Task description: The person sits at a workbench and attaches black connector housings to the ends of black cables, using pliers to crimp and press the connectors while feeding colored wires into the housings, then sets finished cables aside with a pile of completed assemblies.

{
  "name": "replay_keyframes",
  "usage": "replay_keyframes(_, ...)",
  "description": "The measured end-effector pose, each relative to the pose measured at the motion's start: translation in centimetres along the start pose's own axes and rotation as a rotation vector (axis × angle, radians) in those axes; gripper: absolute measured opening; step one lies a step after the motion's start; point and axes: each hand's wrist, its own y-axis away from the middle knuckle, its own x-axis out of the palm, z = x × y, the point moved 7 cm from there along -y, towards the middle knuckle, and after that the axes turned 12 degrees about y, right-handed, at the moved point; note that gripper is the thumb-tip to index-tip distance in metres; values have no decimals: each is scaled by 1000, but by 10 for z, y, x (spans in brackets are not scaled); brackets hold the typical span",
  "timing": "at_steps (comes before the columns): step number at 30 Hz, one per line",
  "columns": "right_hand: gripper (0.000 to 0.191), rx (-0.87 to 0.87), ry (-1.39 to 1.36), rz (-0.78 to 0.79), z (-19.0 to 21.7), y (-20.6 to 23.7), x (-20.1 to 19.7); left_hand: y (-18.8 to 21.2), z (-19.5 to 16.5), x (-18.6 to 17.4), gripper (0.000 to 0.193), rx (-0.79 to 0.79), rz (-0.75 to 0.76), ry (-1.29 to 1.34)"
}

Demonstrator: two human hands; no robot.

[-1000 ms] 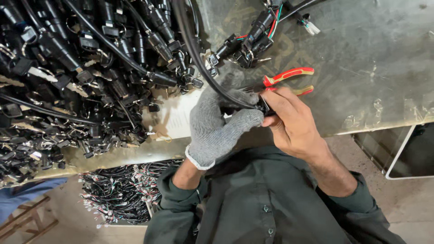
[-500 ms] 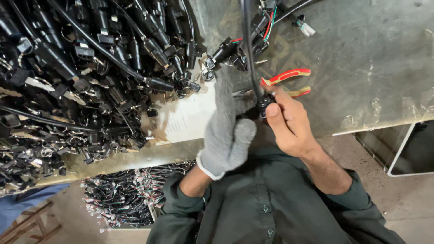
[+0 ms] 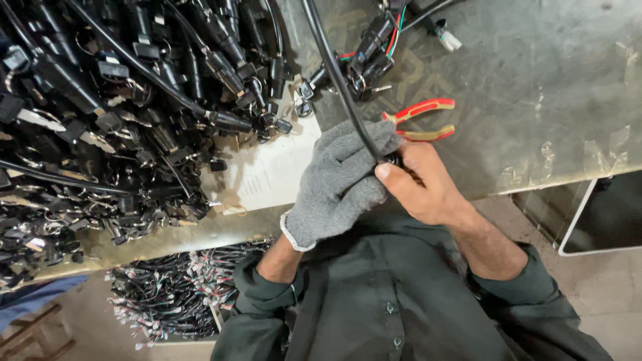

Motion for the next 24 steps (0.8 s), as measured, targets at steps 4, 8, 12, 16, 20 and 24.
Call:
replay_keyframes(4,47,-72,-263,304,-10,13,12,1,-4,-4,13,19,152,282)
replay_keyframes(8,43,184,-702,583,-47,46,42,2,-6,-3,23,26,181,441)
replay_keyframes(12,64,167,-638,297,-76,40,46,1,1,4,16,-24,-60,481)
replay_keyframes(16,60,-54,-172,-185,-53,19,31,3,20,8,31,-223,-244,595)
replay_keyframes(20,51,-88,-78,-411,0,3,12,4,17,4,44,-91,-213,541)
replay_keyframes(24,81,-364,953,-357,60,-7,-8,22,47,-13,38,-335,-465,619)
